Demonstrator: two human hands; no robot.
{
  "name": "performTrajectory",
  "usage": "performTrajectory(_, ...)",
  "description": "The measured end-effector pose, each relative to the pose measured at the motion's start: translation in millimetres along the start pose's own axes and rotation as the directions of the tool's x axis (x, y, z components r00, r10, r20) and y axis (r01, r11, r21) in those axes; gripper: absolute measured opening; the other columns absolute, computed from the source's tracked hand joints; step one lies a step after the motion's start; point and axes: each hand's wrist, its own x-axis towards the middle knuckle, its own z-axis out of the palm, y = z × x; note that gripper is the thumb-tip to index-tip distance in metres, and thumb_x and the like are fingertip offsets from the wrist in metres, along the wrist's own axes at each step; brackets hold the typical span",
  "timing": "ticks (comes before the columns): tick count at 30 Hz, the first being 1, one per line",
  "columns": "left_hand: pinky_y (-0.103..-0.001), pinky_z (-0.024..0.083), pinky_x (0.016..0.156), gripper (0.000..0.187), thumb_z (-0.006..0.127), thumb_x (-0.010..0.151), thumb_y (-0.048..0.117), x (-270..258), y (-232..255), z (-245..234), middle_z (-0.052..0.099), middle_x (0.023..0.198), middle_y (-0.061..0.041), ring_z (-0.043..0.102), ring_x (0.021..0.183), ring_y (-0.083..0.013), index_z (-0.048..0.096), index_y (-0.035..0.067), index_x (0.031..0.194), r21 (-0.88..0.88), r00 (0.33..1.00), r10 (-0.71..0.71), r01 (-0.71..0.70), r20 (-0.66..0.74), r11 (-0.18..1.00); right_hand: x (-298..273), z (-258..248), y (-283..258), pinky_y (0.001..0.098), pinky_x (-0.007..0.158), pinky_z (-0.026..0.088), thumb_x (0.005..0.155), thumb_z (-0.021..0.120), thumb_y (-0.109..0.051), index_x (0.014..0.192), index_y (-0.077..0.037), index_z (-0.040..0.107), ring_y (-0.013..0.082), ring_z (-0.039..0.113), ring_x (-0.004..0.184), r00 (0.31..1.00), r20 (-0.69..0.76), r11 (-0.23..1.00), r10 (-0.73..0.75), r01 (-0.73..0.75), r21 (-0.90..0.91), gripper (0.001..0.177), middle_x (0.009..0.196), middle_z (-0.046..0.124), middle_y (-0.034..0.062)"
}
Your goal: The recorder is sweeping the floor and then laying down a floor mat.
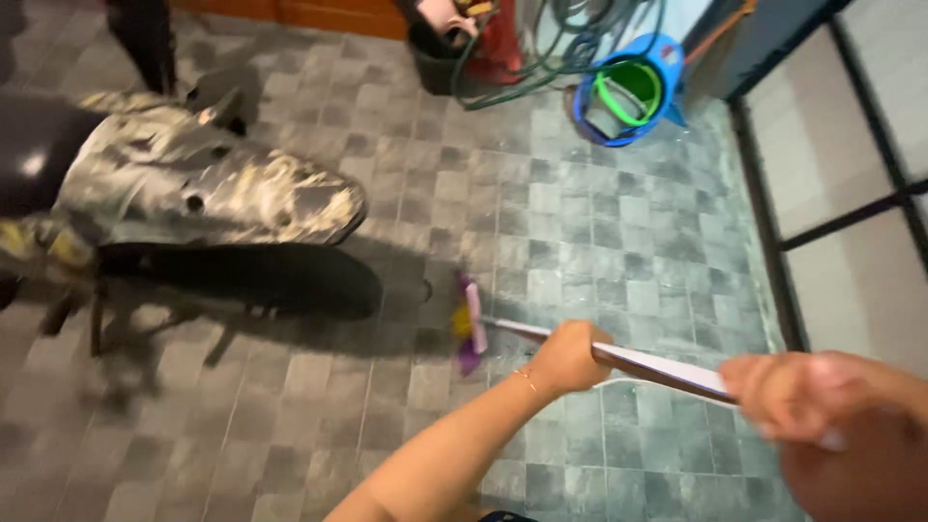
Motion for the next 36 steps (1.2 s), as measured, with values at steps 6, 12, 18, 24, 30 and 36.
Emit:
performTrajectory(6, -0.048, 0.055, 0.072, 0.021, 0.072, 0.087, 0.024, 24.0, 26.3, -39.6, 0.069, 0.079, -0.025, 0.068, 0.077, -0.0435, 0.075, 0.005, 0.08, 0.012, 0.993, -0.033, 0.035, -0.111, 0.999, 31.8, 13.0, -42.2, 0.0514, 0.078, 0.046, 0.114, 0.039, -0.02, 0.062, -0.01, 0.049, 0.022, 0.045, 0.06, 0.992, -0.117, 0.999, -0.04, 0.042, 0.011, 0.054, 0.061, 0.047, 0.0066)
performTrajectory(12, -0.044, 0.054, 0.065, 0.019, 0.079, 0.076, 0.021, 30.8, -33.6, -29.7, 0.069, 0.074, -0.024, 0.068, 0.068, -0.0395, 0.075, 0.002, 0.078, 0.068, 0.991, -0.1, 0.107, -0.088, 0.992, 85.1, 74.2, -30.6, 0.046, 0.069, 0.05, 0.107, 0.044, -0.013, 0.064, -0.007, 0.047, 0.0202, 0.045, 0.055, 0.974, -0.226, 0.998, 0.003, -0.019, -0.066, 0.043, 0.059, 0.048, 0.0081)
performTrajectory(18, -0.039, 0.05, 0.061, 0.021, 0.077, 0.077, 0.018, 80.8, -16.4, -41.9, 0.064, 0.069, -0.023, 0.062, 0.06, -0.0335, 0.069, -0.001, 0.076, -0.212, 0.997, 0.044, -0.057, -0.067, 0.976, 106.7, 117.2, -30.2, 0.0314, 0.052, 0.046, 0.096, 0.059, -0.011, 0.086, 0.002, 0.065, 0.0151, 0.052, 0.054, 0.992, -0.106, 0.865, -0.061, -0.001, -0.502, 0.017, 0.06, 0.058, 0.0065)
performTrajectory(24, -0.047, 0.052, 0.073, 0.023, 0.078, 0.08, 0.025, 147.6, -3.1, -122.9, 0.066, 0.074, -0.024, 0.064, 0.072, -0.0412, 0.073, 0.003, 0.077, 0.008, 0.989, 0.143, -0.143, -0.025, 0.99, 150.6, 87.3, -48.7, 0.0354, 0.069, 0.052, 0.107, 0.054, -0.016, 0.073, -0.005, 0.057, 0.0138, 0.055, 0.055, 0.956, -0.219, 0.962, -0.196, 0.145, -0.23, 0.036, 0.06, 0.059, 0.0044)
performTrajectory(30, -0.053, 0.052, 0.078, 0.028, 0.083, 0.067, 0.026, 175.1, -201.4, -192.1, 0.071, 0.086, -0.025, 0.066, 0.087, -0.0465, 0.075, 0.003, 0.079, 0.375, 0.99, 0.121, -0.141, 0.077, 0.916, 233.5, 117.5, 83.2, 0.0462, 0.069, 0.054, 0.102, 0.052, -0.015, 0.066, -0.002, 0.055, 0.0242, 0.061, 0.061, 0.804, -0.492, 0.907, -0.333, 0.13, -0.401, 0.038, 0.065, 0.06, 0.0127)
performTrajectory(36, -0.046, 0.056, 0.069, 0.023, 0.076, 0.069, 0.026, 190.7, -199.0, -179.9, 0.071, 0.074, -0.022, 0.072, 0.072, -0.0388, 0.08, 0.006, 0.081, 0.128, 0.985, -0.078, 0.059, 0.151, 0.99, 281.2, 129.6, 66.3, 0.042, 0.069, 0.051, 0.1, 0.054, -0.012, 0.06, -0.003, 0.049, 0.021, 0.052, 0.057, 0.799, -0.6, 0.998, -0.021, -0.015, -0.055, 0.041, 0.059, 0.052, 0.0095)
